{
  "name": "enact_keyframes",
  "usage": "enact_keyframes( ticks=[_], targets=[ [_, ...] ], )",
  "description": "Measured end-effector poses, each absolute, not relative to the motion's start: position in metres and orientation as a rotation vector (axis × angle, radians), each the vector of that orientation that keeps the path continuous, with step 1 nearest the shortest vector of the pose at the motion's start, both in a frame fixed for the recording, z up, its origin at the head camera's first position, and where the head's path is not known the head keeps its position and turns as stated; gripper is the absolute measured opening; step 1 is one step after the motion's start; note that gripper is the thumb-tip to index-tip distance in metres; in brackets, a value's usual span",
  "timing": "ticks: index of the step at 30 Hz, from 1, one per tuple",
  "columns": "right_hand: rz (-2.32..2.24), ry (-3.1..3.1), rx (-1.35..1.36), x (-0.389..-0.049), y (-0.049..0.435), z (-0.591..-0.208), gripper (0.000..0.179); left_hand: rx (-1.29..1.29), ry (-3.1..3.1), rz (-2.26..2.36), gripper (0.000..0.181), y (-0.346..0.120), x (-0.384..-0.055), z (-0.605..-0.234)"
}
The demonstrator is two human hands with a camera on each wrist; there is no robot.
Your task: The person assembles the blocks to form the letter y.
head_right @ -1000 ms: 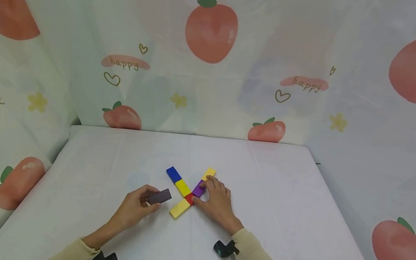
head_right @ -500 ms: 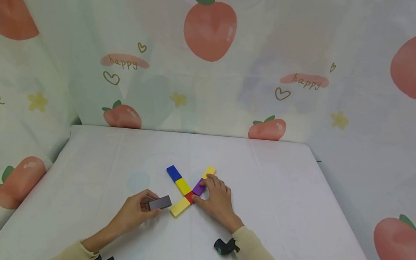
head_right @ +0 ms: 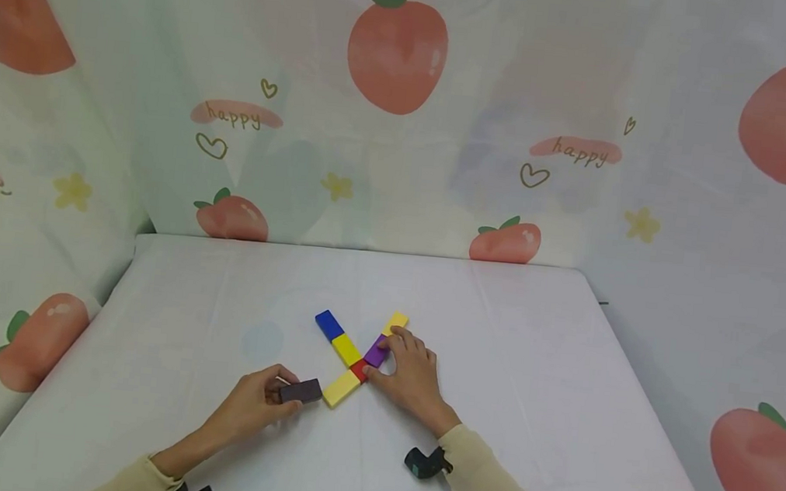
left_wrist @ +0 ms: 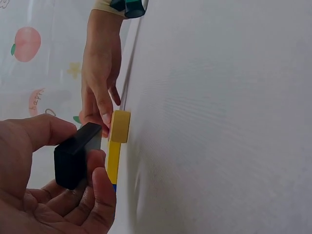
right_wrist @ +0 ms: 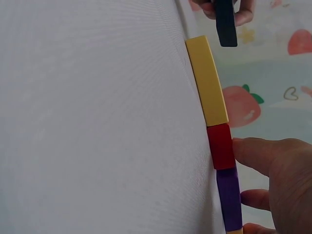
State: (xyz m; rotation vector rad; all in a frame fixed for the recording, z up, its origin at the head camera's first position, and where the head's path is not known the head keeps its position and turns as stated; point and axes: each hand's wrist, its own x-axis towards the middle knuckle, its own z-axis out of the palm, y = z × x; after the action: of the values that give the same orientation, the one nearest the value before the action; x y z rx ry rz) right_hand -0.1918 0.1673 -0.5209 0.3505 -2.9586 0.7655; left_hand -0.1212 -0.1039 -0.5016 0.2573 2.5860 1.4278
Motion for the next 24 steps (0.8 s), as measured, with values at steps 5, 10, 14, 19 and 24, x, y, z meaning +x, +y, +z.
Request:
enact_keyframes(
  ticks=[5, 10, 14, 19, 24],
  targets=[
    [0.761, -2.953, 0.353, -0.1927, 0.1672, -0.5217, 0.044, 0.249, 2.591, 1.38, 0.032, -0.103, -0.1213, -0.5017],
    [0.762, -2.959, 0.353, -0.1928, 0.1678, -0.5225, 0.045, 0.293, 2.612, 1.316, 0.032, -0.1033, -0.1208, -0.5034],
    [0.762, -2.97, 0.353, -0.1925, 0.1685, -0.5231, 0.045, 0.343, 2.676, 1.24, 0.032, -0.1044, -0.1203, -0.5045],
    [0.766, -2.974, 0.353, -0.1925, 0.1687, -0.5234, 0.045, 0.36, 2.725, 1.151, 0.033, -0.1046, -0.1193, -0.5041],
    [0.765, -2.974, 0.351, -0.1926, 0.1684, -0.5228, 0.045, 0.361, 2.772, 1.052, 0.032, -0.103, -0.1197, -0.5023]
  ],
)
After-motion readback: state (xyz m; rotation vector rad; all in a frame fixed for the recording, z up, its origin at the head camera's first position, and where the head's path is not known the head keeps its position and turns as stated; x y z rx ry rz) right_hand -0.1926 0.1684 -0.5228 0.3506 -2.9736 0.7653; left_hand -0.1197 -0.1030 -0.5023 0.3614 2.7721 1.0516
